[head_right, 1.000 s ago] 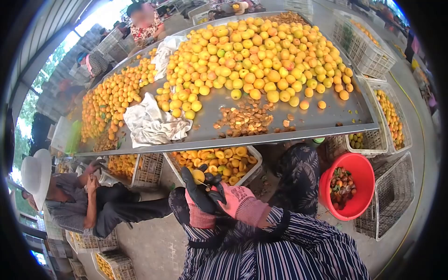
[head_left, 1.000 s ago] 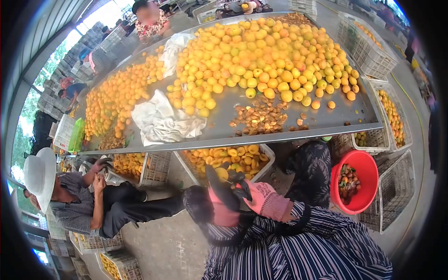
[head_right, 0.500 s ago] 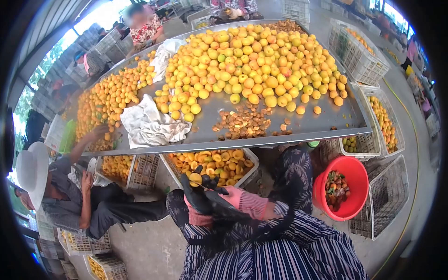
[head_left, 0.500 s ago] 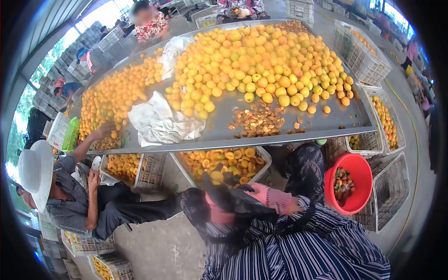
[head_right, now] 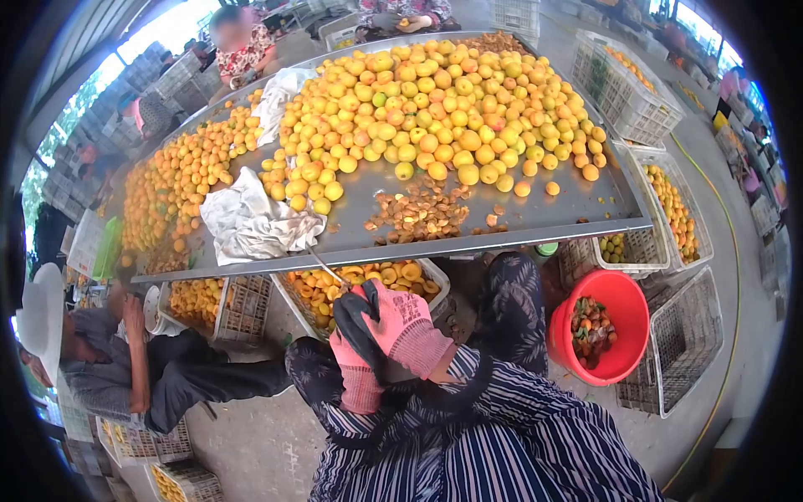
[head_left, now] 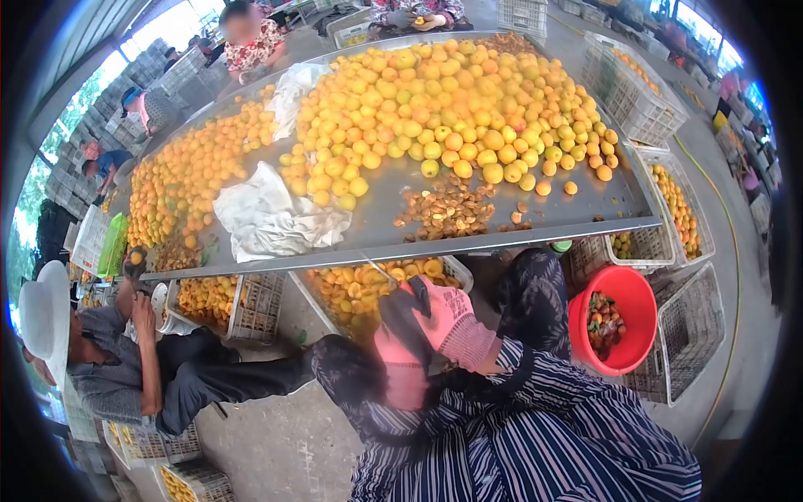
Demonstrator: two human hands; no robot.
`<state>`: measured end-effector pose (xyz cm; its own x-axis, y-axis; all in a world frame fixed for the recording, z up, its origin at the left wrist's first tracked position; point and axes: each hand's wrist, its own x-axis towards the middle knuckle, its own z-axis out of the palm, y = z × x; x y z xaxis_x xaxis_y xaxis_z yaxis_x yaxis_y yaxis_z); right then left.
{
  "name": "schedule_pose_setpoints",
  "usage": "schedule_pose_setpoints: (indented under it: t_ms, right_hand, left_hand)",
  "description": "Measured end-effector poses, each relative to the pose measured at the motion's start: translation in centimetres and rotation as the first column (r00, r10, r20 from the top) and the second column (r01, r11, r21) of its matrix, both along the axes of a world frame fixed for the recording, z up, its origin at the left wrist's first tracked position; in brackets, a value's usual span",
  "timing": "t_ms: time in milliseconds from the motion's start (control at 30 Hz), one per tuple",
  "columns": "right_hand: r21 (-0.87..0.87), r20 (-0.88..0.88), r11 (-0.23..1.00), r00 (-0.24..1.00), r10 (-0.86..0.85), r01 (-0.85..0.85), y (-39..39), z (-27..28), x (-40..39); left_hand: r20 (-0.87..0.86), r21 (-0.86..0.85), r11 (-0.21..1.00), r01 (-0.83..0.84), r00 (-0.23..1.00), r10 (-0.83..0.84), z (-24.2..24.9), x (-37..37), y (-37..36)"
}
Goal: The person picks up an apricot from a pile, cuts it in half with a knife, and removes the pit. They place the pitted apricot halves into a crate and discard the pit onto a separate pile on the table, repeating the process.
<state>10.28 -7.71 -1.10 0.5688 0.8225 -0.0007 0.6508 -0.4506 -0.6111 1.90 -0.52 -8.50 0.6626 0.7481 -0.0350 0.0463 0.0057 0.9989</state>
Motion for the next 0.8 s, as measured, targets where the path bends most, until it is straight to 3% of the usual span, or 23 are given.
schedule_pose_setpoints:
  t_ms: [67, 100, 133, 167, 233, 267, 300, 333, 367, 400, 433, 467, 500, 533, 567, 600, 633, 667, 700, 767, 800]
  right_hand:
    - [0.165, -0.143, 0.977, 0.983, -0.112, 0.135, 0.2, -1.6, 0.1]
    - [0.162, -0.145, 0.977, 0.982, -0.118, 0.141, 0.1, -1.9, 0.1]
    - [0.271, -0.165, 0.945, 0.976, -0.143, 0.185, 0.0, -2.2, 0.1]
    - [0.375, -0.186, 0.899, 0.968, -0.166, 0.227, -0.1, -2.6, 0.2]
    - [0.417, -0.285, 0.877, 0.95, -0.125, 0.24, 0.6, -6.3, 1.2]
    - [0.38, -0.534, 0.858, 0.839, -0.101, 0.345, 1.2, -9.5, 1.8]
    - [0.316, -0.743, 0.841, 0.666, -0.067, 0.438, 1.5, -11.4, 2.2]
    - [0.289, -0.843, 0.856, 0.538, 0.015, 0.429, 1.2, -11.9, 2.6]
    - [0.282, -0.846, 0.854, 0.533, 0.007, 0.437, 0.8, -11.9, 2.7]
    - [0.303, -0.935, 0.809, 0.322, 0.149, 0.503, 0.4, -11.8, 2.9]
    - [0.303, -0.948, 0.763, 0.1, 0.302, 0.571, 0.1, -11.7, 3.0]
    - [0.285, -0.885, 0.719, -0.114, 0.451, 0.634, 0.0, -11.4, 3.4]
    - [0.249, -0.752, 0.68, -0.305, 0.585, 0.69, -0.1, -11.2, 3.6]
    - [0.194, -0.558, 0.651, -0.463, 0.688, 0.734, -0.1, -10.9, 3.7]
    - [0.128, -0.32, 0.638, -0.577, 0.752, 0.76, 0.1, -10.8, 3.8]
    - [0.129, -0.319, 0.645, -0.585, 0.746, 0.753, 1.3, -12.4, 3.9]
    - [0.29, -0.806, 0.673, -0.205, 0.555, 0.68, 3.2, -15.2, 4.2]
    - [0.375, -0.917, 0.754, 0.334, 0.218, 0.539, 4.5, -17.5, 4.2]
    - [0.375, -0.918, 0.76, 0.327, 0.225, 0.531, 4.1, -15.5, 4.1]
    - [0.395, -0.794, 0.704, -0.166, 0.584, 0.591, 2.3, -10.6, 4.2]
    - [0.432, -0.89, 0.733, 0.115, 0.442, 0.526, 2.8, -8.1, 3.0]
  left_hand:
    - [-0.067, 0.071, 0.997, -0.009, 0.998, 0.013, -1.2, 0.1, 0.2]
    - [-0.124, 0.147, 0.989, -0.018, 0.992, 0.036, 0.7, 0.7, 0.1]
    - [-0.233, 0.2, 0.978, -0.066, 0.966, 0.113, 2.8, 0.5, -0.9]
    - [-0.235, 0.197, 0.979, -0.059, 0.966, 0.105, 5.2, 0.5, -1.7]
    - [-0.402, 0.461, 0.887, 0.013, 0.894, 0.196, 7.5, 0.6, -2.7]
    - [-0.294, 0.579, 0.814, 0.04, 0.942, 0.163, 5.4, 0.1, -2.6]
    - [-0.299, 0.576, 0.816, 0.046, 0.941, 0.158, 5.7, -0.1, -2.5]
    - [-0.281, 0.553, 0.831, 0.059, 0.952, 0.12, 6.3, -0.1, -2.6]
    - [-0.268, 0.53, 0.844, 0.079, 0.96, 0.079, 6.7, -0.1, -2.6]
    - [-0.308, 0.407, 0.911, 0.069, 0.949, 0.066, 5.3, 0.9, -1.9]
    - [-0.094, 0.789, 0.613, 0.028, 0.993, 0.076, 5.3, 0.7, -1.1]
    - [0.024, 0.395, 0.914, -0.091, 0.996, 0.089, 4.8, 0.6, -1.0]
    - [0.121, -0.106, 0.984, -0.143, 0.98, 0.156, 3.9, 0.4, -0.9]
    - [-0.015, 0.086, 0.985, -0.149, 0.988, 0.151, 3.5, -0.4, -0.5]
    - [-0.014, 0.087, 0.984, -0.156, 0.987, 0.158, 2.5, -0.8, 0.0]
    - [0.062, -0.2, 0.953, -0.228, 0.967, 0.245, 1.2, -1.2, 0.6]
    - [0.111, -0.474, 0.842, -0.257, 0.931, 0.347, 0.6, -1.6, 1.0]
    - [0.088, -0.492, 0.85, -0.188, 0.961, 0.264, 4.6, -1.4, 0.0]
    - [0.085, -0.489, 0.849, -0.201, 0.958, 0.276, 4.3, -1.7, 0.3]
    - [0.145, -0.501, 0.842, -0.199, 0.94, 0.309, 4.0, -2.0, 1.3]
    - [0.182, -0.719, 0.678, -0.149, 0.902, 0.392, 4.8, -2.2, 1.9]
